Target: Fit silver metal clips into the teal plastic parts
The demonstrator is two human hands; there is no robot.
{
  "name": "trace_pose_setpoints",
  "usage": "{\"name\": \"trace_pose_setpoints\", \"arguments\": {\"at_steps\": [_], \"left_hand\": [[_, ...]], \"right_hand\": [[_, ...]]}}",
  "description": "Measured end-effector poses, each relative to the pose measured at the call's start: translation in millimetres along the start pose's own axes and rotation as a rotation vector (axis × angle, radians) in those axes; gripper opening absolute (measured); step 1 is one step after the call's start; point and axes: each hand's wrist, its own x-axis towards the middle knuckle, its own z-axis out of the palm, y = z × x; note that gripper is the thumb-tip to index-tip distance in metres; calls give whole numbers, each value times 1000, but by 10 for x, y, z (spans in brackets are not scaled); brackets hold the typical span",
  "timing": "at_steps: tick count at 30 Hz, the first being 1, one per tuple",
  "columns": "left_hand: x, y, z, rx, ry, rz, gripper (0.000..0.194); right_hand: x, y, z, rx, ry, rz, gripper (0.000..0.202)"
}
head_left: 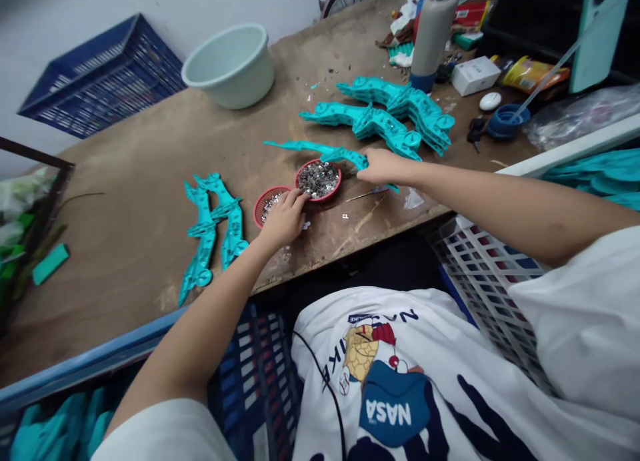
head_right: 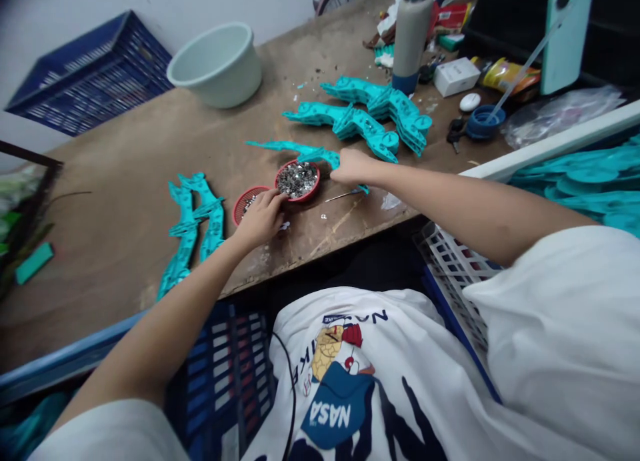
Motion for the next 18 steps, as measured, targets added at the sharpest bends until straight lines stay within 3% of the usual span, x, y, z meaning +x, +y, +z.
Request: {"name": "trace_pose_setpoints", "arguments": {"at_steps": [3, 5, 7, 9, 11, 14, 16, 18], "left_hand": [[25, 24, 32, -33, 32, 22, 64], [41, -13, 20, -61, 28, 36, 58], [44, -179, -40, -97, 0, 50, 56], [15, -511, -163, -144, -6, 30, 63], [-65, -966, -339, -157, 37, -67, 69], [-284, -1613, -588, -33, 40, -171, 77], [-466, -1870, -650, 30, 15, -173, 95], [-634, -1966, -617, 46, -11, -105, 109]], "right_hand": [[21, 27, 122, -263, 27, 55, 94], [36, 23, 180, -313, -11, 84, 105], [44, 16, 193, -331, -31, 93, 103], [44, 14, 168, -358, -39, 83, 98], [34, 20, 132, -389, -62, 78, 92], [-3, 39, 118, -424, -81, 73, 86], [-39, 57, 149, -465, -28, 37, 85], [-72, 72, 191, -521, 45, -36, 76]]}}
